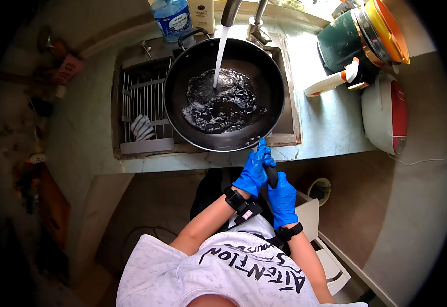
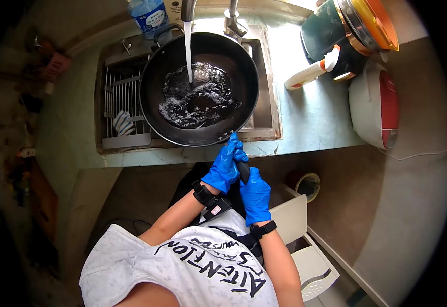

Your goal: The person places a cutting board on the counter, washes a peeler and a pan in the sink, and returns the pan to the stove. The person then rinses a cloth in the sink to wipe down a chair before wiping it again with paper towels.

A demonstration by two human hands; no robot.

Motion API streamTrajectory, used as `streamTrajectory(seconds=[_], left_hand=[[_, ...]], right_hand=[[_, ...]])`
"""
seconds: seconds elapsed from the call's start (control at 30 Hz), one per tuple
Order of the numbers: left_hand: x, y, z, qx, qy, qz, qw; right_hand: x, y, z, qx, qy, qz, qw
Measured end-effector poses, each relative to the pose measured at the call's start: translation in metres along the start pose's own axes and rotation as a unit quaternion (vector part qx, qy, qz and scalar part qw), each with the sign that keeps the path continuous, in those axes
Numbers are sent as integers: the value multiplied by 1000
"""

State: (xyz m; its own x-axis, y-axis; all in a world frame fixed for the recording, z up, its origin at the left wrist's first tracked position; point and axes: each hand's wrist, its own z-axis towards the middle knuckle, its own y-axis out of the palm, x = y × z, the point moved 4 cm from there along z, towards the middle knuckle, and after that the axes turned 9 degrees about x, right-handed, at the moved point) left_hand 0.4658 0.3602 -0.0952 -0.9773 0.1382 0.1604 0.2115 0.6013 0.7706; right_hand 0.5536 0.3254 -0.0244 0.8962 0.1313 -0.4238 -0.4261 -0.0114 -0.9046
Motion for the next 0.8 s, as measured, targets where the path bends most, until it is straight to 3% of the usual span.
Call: streamTrajectory(seconds=[0.17, 0.23, 0.4, 0.57, 0.63, 0.8], left_hand=[[-6, 11, -15, -14, -14, 9, 1000], [-7, 14, -19, 52, -25, 20, 998], [-8, 8, -22, 112, -21, 46, 992], [5, 8, -21, 106, 15, 56, 993], [5, 13, -23, 112, 18, 54, 992], [-8, 34, -27, 50, -57, -32, 997]], right_hand=[[6, -8, -8, -18, 13, -25, 999], [9, -12, -8, -19, 7, -23, 1000], [12, -13, -7, -78, 6, 19, 997], [6, -10, 4, -92, -16, 54, 994], [-1, -20, 7, -105, -9, 8, 994], [-13, -57, 11, -95, -1, -64, 993]])
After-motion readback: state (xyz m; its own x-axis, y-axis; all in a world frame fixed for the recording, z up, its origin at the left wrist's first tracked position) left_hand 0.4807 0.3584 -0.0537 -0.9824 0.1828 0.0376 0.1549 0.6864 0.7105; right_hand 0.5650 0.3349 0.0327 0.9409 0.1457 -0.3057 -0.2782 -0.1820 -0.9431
